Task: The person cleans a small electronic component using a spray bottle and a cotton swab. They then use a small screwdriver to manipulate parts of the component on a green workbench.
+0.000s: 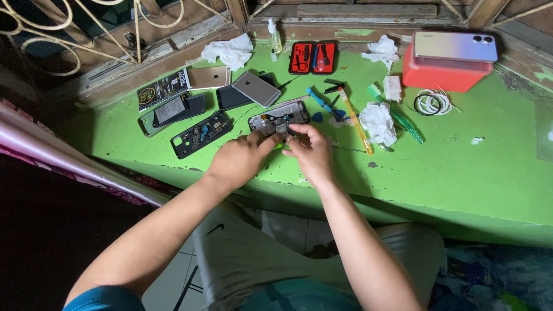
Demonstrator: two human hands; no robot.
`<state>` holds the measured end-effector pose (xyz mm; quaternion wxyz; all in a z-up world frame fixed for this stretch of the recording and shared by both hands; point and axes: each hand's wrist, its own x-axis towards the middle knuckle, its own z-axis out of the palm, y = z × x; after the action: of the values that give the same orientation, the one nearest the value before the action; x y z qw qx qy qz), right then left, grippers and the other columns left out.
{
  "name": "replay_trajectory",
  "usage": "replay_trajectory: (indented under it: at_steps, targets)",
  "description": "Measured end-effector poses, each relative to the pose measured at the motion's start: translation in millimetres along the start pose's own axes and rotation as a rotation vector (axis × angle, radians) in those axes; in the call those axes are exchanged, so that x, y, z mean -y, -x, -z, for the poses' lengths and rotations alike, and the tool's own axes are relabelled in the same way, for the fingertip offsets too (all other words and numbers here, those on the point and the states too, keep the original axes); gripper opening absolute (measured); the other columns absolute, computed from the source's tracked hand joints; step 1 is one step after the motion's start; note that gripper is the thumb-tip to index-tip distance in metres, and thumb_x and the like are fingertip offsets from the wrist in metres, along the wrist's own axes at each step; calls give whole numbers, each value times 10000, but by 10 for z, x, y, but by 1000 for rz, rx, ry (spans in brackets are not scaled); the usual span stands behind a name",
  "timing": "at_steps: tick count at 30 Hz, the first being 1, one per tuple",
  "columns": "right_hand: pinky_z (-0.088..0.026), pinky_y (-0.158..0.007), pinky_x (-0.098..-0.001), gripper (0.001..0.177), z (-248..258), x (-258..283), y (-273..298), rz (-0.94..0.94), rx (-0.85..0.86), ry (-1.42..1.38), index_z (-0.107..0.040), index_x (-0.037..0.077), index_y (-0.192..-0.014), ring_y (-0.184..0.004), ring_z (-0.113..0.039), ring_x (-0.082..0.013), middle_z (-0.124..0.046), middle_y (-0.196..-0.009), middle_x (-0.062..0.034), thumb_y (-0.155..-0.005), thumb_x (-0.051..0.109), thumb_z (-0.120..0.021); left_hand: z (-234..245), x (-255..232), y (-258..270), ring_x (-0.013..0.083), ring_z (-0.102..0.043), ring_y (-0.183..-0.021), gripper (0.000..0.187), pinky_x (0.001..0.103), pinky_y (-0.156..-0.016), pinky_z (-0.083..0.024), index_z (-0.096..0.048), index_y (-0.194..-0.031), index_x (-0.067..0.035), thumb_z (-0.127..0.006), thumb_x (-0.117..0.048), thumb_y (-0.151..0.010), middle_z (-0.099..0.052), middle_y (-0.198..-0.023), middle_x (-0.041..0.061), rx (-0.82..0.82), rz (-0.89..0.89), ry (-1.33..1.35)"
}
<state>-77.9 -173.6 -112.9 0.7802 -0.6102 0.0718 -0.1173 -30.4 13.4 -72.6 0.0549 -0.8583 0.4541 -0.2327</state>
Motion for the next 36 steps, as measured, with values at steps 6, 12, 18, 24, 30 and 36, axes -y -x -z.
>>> replay_trajectory:
  at_steps: [6,12,18,24,30,36]
  targets:
    - [-689,-814,-410,321,8,-78,-20,11,-12,-14,-620,-95,-1247,-1027,-705,-327,-569,-1184,-309,-938,-28,-672,-95,-20,-13,269,-671,-547,411,424,-421,-557,-473,-1362,-239,-491,-134,-965,-591,-860,97,18,16,-47]
    - [-691,-799,-401,297,17,-139,-35,22,-29,-41,-651,-69,-1214,-1009,-701,-272,-591,-1166,-260,-928,-12,-704,-144,113,75,287,-695,-573,417,437,-440,-569,-471,-1370,-239,-493,-125,-969,-619,-893,118,76,29,-63]
    - [-693,-786,-399,288,17,-81,-19,10,-4,10,-659,-73,-1200,-984,-703,-254,-604,-1136,-251,-922,-13,-705,74,250,-138,315,-734,-645,373,440,-512,-591,-484,-1376,-194,-435,-93,-1020,-673,-1010,201,254,108,48]
    - [-699,-754,-377,295,12,-58,9,-2,26,39,-667,-73,-1189,-948,-700,-226,-624,-1124,-245,-904,-22,-724,158,261,-358,282,-743,-685,375,402,-545,-595,-467,-1392,-221,-416,-91,-1044,-678,-1034,186,269,72,16]
    - [-704,-748,-359,287,-4,-30,15,-5,16,6,-658,-90,-1180,-932,-676,-198,-626,-1106,-238,-901,-40,-706,339,232,-511,290,-746,-744,456,431,-618,-623,-418,-1439,-209,-420,-26,-1021,-671,-1113,218,444,-16,36]
    - [-706,-714,-342,262,19,-72,-5,13,9,10,-644,-68,-1148,-935,-675,-206,-616,-1086,-221,-895,-40,-709,553,246,-624,289,-739,-738,434,430,-637,-634,-452,-1441,-238,-379,-60,-1052,-668,-1140,232,563,61,115]
